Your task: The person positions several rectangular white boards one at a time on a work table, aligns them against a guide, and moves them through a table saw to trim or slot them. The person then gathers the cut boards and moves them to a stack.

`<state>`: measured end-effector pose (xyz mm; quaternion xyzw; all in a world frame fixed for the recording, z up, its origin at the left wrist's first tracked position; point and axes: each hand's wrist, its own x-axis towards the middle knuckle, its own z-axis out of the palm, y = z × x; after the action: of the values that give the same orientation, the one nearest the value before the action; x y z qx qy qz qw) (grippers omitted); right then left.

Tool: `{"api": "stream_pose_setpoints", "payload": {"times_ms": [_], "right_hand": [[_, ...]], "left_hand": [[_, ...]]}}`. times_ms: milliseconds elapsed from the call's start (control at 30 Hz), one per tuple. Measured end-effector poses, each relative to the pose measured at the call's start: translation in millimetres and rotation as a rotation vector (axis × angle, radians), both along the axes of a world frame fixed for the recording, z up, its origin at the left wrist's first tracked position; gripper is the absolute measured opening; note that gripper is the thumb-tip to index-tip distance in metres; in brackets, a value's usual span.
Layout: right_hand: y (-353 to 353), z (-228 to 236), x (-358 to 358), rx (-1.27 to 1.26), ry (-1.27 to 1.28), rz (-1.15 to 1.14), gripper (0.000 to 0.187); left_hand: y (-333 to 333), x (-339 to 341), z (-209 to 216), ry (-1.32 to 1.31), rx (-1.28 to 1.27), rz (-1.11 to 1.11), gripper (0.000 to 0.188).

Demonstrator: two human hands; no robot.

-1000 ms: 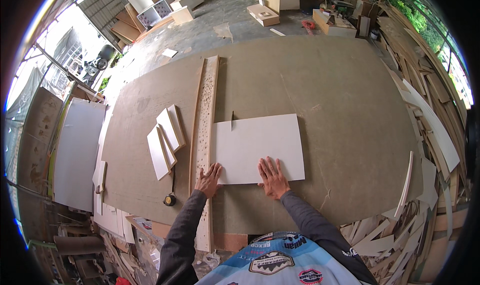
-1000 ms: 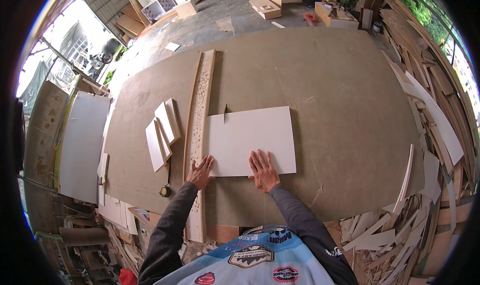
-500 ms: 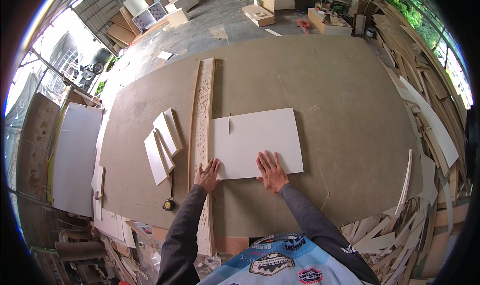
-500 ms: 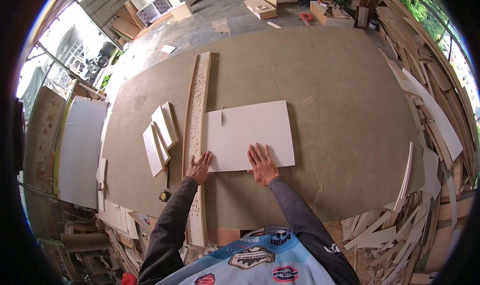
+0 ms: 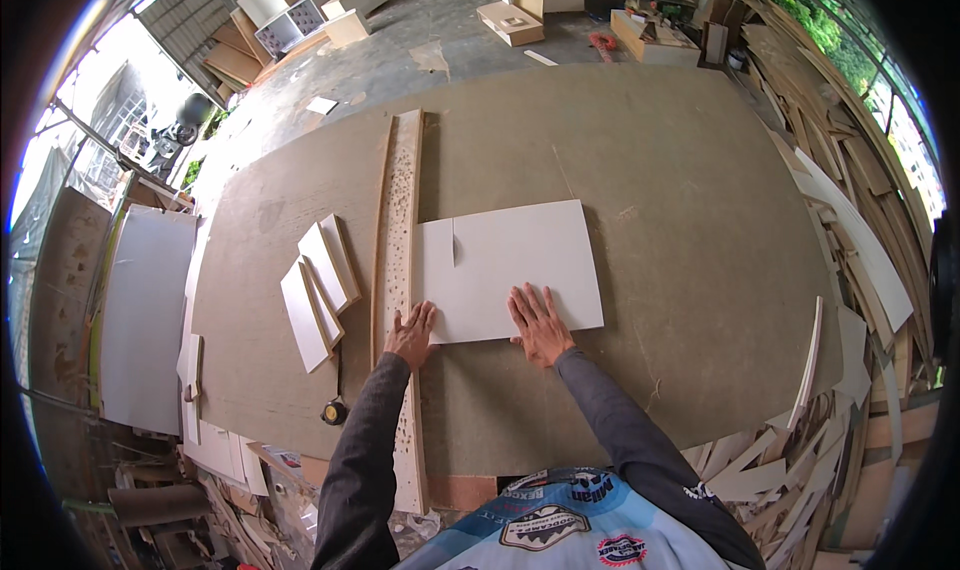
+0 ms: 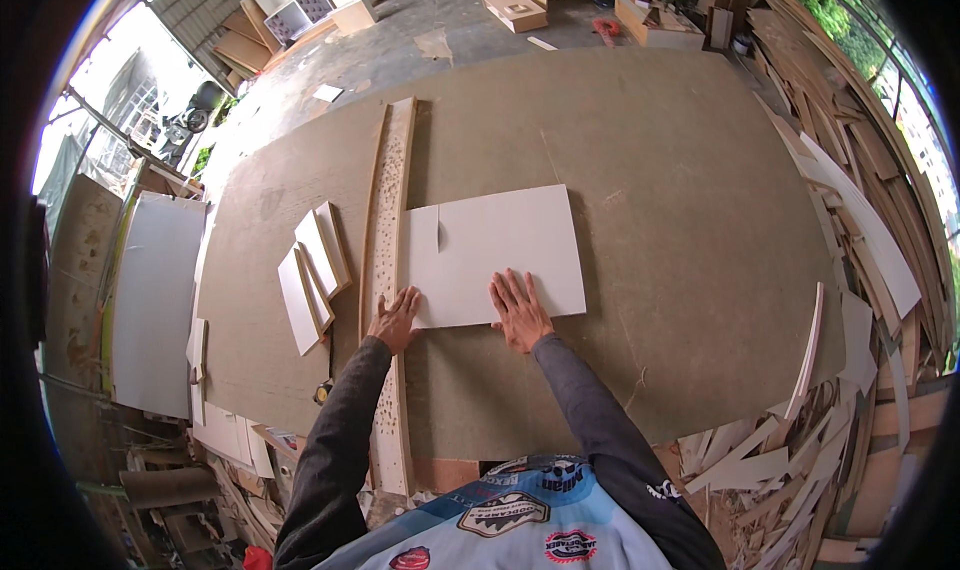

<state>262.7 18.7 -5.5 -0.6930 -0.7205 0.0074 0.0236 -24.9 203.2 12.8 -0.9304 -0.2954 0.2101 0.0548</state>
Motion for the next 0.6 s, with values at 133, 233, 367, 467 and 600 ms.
{"api": "stream_pose_setpoints", "payload": {"times_ms": [133, 233, 367, 467, 600], "right_hand": [[10, 3, 5, -0.031, 0.013, -0.007, 0.085], [17, 4, 8, -0.07, 0.01, -0.013, 0.085], [26, 6, 9, -0.083, 0.019, -0.014, 0.086], [30, 7, 12, -0.094, 0.022, -0.018, 0.086], [41, 11, 16, -0.145, -0.023, -0.044, 0.085]], "left_hand": [[10, 11, 5, 0.028, -0.026, 0.021, 0.094], [17, 17, 10, 0.049, -0.039, 0.011, 0.094], [26, 15, 5, 0.038, -0.025, 0.004, 0.094], [32, 17, 1, 0.031, -0.013, -0.011, 0.093], [40, 27, 4, 0.038, -0.029, 0.005, 0.092]]}}
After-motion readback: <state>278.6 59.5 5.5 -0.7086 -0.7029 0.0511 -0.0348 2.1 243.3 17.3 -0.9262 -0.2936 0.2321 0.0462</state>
